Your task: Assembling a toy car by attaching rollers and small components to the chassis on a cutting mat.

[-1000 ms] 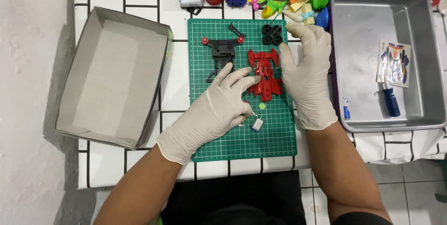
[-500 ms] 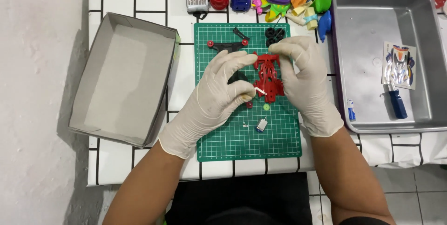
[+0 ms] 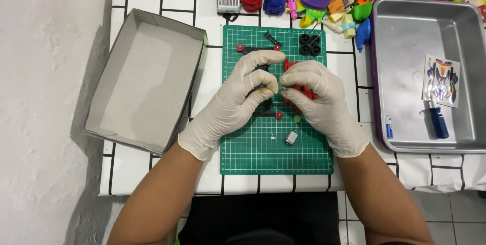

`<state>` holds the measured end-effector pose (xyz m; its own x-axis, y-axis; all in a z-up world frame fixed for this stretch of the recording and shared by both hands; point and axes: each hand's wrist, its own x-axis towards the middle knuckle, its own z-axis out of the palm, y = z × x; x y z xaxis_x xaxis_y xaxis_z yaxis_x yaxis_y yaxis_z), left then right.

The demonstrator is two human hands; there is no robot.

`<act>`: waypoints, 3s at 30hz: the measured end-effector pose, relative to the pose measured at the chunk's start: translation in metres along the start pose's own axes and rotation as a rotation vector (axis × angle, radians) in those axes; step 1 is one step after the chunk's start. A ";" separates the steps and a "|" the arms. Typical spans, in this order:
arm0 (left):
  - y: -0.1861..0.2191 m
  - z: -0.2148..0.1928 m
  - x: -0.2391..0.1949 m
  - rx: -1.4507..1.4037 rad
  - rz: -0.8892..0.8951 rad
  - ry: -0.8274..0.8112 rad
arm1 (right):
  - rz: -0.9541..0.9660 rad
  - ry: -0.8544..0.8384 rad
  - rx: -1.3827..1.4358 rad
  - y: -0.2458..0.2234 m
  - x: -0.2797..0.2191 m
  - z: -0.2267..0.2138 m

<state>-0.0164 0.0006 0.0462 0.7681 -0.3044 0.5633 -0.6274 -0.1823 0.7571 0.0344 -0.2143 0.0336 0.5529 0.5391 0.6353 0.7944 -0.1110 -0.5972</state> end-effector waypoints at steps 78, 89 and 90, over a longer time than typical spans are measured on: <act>-0.096 0.016 -0.026 0.815 -0.165 0.064 | 0.251 -0.306 -0.364 -0.006 0.011 0.029; -0.094 0.015 -0.026 0.822 -0.181 0.038 | 0.265 -0.344 -0.328 -0.012 0.018 0.025; -0.094 0.015 -0.026 0.820 -0.182 0.037 | 0.269 -0.349 -0.328 -0.012 0.018 0.024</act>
<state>0.0207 0.0112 -0.0442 0.8609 -0.1767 0.4772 -0.3766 -0.8518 0.3641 0.0287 -0.1830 0.0398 0.6755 0.6945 0.2477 0.7040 -0.5077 -0.4966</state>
